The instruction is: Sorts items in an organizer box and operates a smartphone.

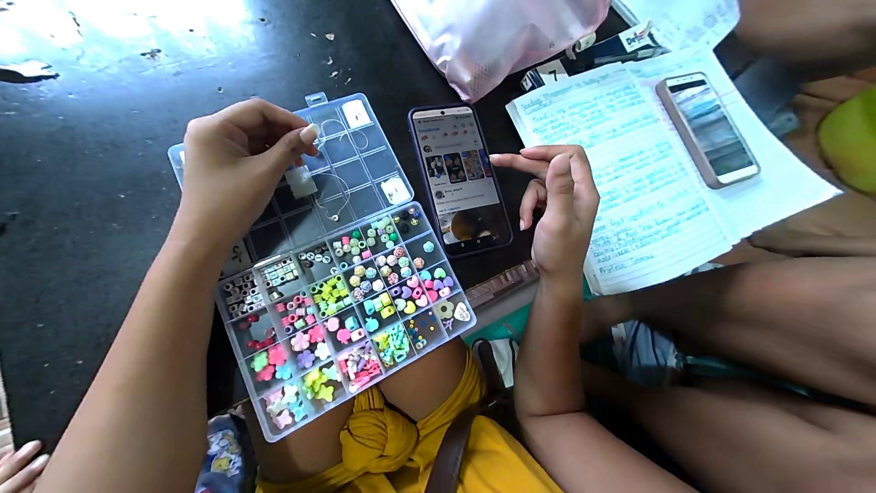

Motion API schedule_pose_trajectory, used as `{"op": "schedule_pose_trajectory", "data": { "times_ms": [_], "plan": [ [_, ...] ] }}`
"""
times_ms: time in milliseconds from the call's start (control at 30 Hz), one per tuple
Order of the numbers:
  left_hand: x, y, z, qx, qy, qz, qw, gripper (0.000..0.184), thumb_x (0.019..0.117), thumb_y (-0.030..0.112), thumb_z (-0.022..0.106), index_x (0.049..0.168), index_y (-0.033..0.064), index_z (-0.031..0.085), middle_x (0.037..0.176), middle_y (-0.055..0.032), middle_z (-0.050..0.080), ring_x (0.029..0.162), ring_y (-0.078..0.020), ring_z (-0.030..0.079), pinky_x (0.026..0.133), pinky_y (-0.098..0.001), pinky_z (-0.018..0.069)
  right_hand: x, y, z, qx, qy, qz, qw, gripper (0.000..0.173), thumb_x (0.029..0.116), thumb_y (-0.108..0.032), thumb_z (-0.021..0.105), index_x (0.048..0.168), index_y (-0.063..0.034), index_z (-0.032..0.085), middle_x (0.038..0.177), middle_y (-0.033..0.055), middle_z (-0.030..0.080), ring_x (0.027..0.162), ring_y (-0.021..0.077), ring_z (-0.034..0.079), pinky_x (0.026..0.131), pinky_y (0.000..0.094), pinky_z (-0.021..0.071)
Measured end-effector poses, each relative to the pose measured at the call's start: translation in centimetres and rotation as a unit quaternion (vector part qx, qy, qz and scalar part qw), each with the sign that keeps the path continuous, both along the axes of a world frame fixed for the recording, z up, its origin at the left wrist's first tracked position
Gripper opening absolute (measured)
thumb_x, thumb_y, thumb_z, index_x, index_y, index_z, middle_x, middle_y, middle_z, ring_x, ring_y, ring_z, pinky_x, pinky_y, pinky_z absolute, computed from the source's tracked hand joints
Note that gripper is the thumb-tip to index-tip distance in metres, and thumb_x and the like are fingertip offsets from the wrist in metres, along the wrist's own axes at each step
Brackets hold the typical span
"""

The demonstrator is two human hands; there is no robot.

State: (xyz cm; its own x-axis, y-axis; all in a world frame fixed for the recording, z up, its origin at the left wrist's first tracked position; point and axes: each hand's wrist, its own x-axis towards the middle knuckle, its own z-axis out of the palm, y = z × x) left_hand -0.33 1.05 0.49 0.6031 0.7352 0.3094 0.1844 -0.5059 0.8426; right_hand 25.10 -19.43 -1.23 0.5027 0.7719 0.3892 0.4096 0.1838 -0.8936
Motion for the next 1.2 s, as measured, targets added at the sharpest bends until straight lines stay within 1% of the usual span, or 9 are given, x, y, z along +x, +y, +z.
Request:
{"op": "schedule_pose_trajectory", "data": {
  "times_ms": [200,400,567,800,833,900,1000,1100,1200],
  "plan": [
    [0.00,0.01,-0.05,-0.002,-0.003,-0.002,1.000,0.010,0.0995,0.015,0.064,0.106,0.0076,0.066,0.088,0.0129,0.068,0.079,0.0083,0.063,0.075,-0.0109,0.0531,0.05,0.04,-0.10,0.001,-0.002,-0.001,1.000,0.035,0.1134,-0.028,0.026,0.119,-0.0093,0.054,0.115,-0.0035,0.075,0.045,-0.0064,0.042,0.040,0.0117,0.0338],
    [-0.01,0.05,-0.08,-0.002,-0.002,-0.003,1.000,0.010,0.0997,0.015,0.064,0.106,0.0079,0.066,0.089,0.0127,0.068,0.079,0.0079,0.063,0.076,-0.0114,0.0535,0.16,0.04,-0.04,0.006,-0.002,0.004,1.000,0.038,0.1137,-0.028,0.023,0.117,-0.0084,0.056,0.110,-0.0021,0.076,0.046,-0.0064,0.044,0.041,0.0117,0.0336],
    [0.01,-0.01,0.03,0.002,0.000,-0.001,1.000,0.009,0.0998,0.015,0.064,0.105,0.0079,0.066,0.089,0.0126,0.067,0.079,0.0081,0.063,0.076,-0.0111,0.0531,0.22,-0.03,-0.08,0.012,0.011,0.009,1.000,0.040,0.1137,-0.027,0.022,0.116,-0.0086,0.058,0.106,-0.0016,0.076,0.044,-0.0063,0.042,0.039,0.0114,0.0328],
    [0.03,-0.16,0.13,0.001,0.001,-0.002,1.000,0.010,0.0997,0.015,0.064,0.106,0.0074,0.066,0.089,0.0132,0.067,0.079,0.0088,0.063,0.075,-0.0108,0.0527,0.23,-0.10,-0.06,0.010,0.008,0.005,1.000,0.041,0.1136,-0.028,0.022,0.116,-0.0083,0.058,0.104,-0.0031,0.076,0.044,-0.0071,0.042,0.040,0.0109,0.0332],
    [-0.01,-0.17,0.14,0.003,0.004,-0.003,1.000,0.010,0.0997,0.015,0.063,0.106,0.0072,0.066,0.089,0.0130,0.067,0.079,0.0089,0.062,0.075,-0.0107,0.0526,0.21,-0.11,-0.07,0.012,0.013,0.004,1.000,0.040,0.1136,-0.028,0.022,0.117,-0.0085,0.057,0.106,-0.0030,0.076,0.044,-0.0069,0.041,0.040,0.0110,0.0331],
    [-0.07,-0.16,0.12,0.005,0.009,-0.004,1.000,0.011,0.1000,0.015,0.063,0.107,0.0073,0.066,0.090,0.0125,0.068,0.080,0.0086,0.063,0.076,-0.0108,0.0527,0.27,-0.12,-0.12,0.023,0.031,0.007,0.999,0.038,0.1136,-0.027,0.022,0.120,-0.0082,0.055,0.114,-0.0012,0.075,0.044,-0.0058,0.041,0.040,0.0116,0.0332],
    [-0.06,-0.19,0.09,0.004,0.007,-0.003,1.000,0.010,0.0993,0.015,0.064,0.106,0.0080,0.066,0.090,0.0135,0.068,0.081,0.0085,0.064,0.077,-0.0111,0.0534,0.25,-0.14,-0.10,0.036,0.057,0.000,0.998,0.031,0.1132,-0.027,0.027,0.123,-0.0100,0.052,0.121,-0.0010,0.072,0.045,-0.0056,0.042,0.040,0.0114,0.0347],
    [-0.09,-0.32,0.17,0.004,0.012,0.001,1.000,0.010,0.0991,0.014,0.063,0.107,0.0080,0.065,0.090,0.0139,0.068,0.081,0.0088,0.064,0.077,-0.0109,0.0538,0.15,0.02,0.00,0.032,0.066,-0.009,0.997,0.026,0.1115,-0.018,0.031,0.124,-0.0102,0.052,0.125,-0.0012,0.071,0.045,-0.0054,0.041,0.040,0.0117,0.0336],
    [-0.09,-0.48,0.24,-0.003,0.018,0.011,1.000,0.010,0.0991,0.015,0.063,0.107,0.0096,0.065,0.090,0.0160,0.068,0.081,0.0088,0.064,0.078,-0.0113,0.0543,0.13,0.20,0.02,0.021,0.038,-0.029,0.999,0.024,0.1097,-0.013,0.035,0.125,-0.0090,0.053,0.125,-0.0017,0.071,0.048,-0.0060,0.043,0.041,0.0120,0.0339]
  ]
}}
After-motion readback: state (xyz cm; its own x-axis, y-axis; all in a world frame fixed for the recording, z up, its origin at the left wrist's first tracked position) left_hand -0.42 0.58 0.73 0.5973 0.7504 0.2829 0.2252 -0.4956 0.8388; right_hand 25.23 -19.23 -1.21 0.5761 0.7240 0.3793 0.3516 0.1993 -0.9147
